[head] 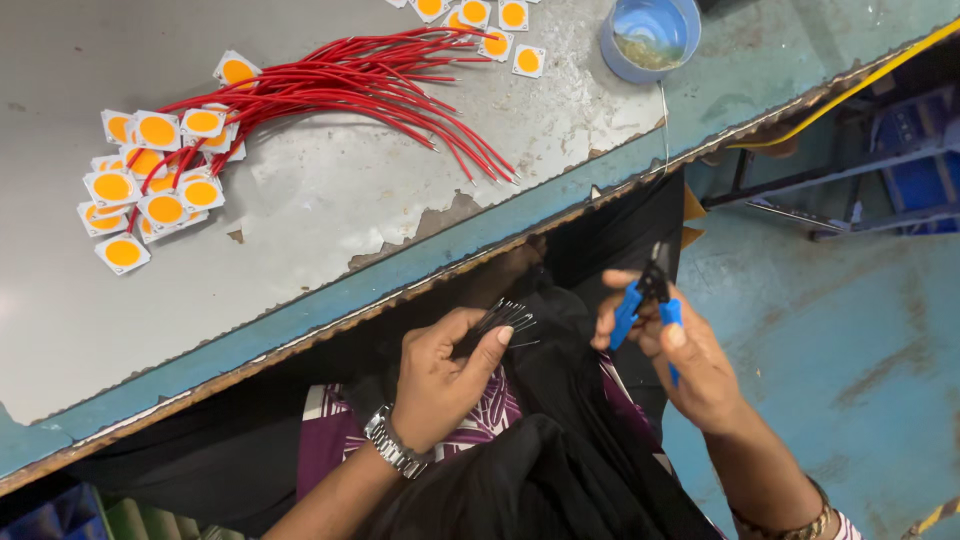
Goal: The person sorts bundles of red and black wires, trims and arranges the wire ends with pliers, dips the ends into a small container of flux, and uses a soldering iron to solder wire ends onto the pads of small square LED modules on the workbench.
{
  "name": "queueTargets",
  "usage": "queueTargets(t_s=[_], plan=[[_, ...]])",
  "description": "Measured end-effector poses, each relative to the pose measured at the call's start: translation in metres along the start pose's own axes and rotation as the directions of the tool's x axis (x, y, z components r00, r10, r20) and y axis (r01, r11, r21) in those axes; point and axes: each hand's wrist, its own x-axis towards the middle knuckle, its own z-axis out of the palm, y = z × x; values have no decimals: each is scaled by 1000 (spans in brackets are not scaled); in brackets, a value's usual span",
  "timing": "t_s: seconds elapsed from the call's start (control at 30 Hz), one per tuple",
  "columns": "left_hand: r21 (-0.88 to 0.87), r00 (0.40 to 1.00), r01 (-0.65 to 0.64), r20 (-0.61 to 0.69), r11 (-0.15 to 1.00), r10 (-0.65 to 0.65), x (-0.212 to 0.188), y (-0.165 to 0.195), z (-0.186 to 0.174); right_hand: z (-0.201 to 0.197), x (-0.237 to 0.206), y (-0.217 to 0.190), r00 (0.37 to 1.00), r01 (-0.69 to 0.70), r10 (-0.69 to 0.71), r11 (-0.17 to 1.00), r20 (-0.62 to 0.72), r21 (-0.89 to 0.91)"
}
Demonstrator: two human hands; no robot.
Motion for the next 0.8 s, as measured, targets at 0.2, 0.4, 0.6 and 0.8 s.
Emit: queueTargets(t_s=[0.2,0.4,0.6,0.8], plan=[[-8,999,6,-44,1000,-6,-2,0,-3,1,2,11,997,-27,22,997,69,69],[-58,995,60,-73,996,-64,-2,-1,-7,19,11,7,992,-45,37,997,117,65],[77,991,95,-101,993,-87,-1,-3,-10,23,11,5,987,-70,68,997,144,11],[8,995,-25,-99,1000,26,-2,-4,-11,25,12,4,982,-93,88,995,168,21]])
